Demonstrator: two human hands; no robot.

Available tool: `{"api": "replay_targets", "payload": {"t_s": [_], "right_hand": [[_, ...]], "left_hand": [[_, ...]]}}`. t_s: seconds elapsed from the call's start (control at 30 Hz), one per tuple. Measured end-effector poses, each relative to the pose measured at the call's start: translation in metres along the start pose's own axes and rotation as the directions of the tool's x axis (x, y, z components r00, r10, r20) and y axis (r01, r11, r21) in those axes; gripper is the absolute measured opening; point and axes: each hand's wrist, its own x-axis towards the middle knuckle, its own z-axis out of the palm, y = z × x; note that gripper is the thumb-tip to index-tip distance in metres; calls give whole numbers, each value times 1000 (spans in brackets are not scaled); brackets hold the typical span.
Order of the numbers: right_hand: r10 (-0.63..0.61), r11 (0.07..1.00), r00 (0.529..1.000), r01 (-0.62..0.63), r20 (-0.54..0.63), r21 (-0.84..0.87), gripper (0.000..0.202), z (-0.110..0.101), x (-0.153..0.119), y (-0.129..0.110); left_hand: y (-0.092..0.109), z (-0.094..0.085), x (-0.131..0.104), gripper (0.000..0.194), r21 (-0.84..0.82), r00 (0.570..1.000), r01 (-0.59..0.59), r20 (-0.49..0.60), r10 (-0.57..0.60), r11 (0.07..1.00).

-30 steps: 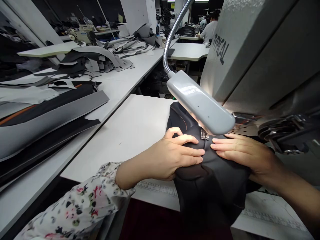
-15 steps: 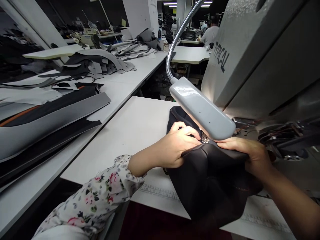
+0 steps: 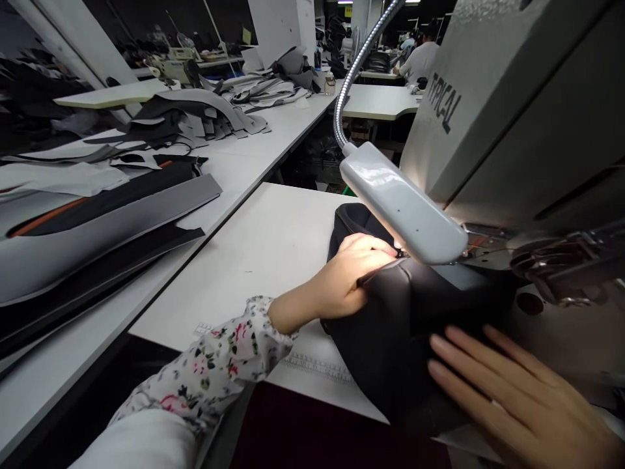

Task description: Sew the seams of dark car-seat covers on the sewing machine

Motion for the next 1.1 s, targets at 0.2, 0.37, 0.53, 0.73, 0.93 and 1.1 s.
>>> {"api": "replay_targets", "payload": {"t_s": [0.2,0.37,0.53,0.73,0.93,1.1], "right_hand": [[40,999,992,-40,-120,1,29,25,30,-19],[140,982,989,-134,-38,134,33,21,7,-32],[149,966,987,-158,60,204,35,-8,-11,-8],[166,983,986,-166,10,81,41,3,31,-18],[99,990,983,-81,-157,120,13,-9,87,-31],[174,963,984,-178,36,201,23,-18,83,-12]], "left_hand": [[33,36,-24,33,405,864,-213,-346,365,889],[38,34,-27,23,263,957,-265,-43,286,928],[29,5,-44,31,7,987,-130,98,129,991],[47,-15,-46,48,109,955,-60,297,25,992],[50,-31,-10,58,228,861,-152,509,16,962],[36,-18,-11,39,207,896,-241,423,135,948]]}}
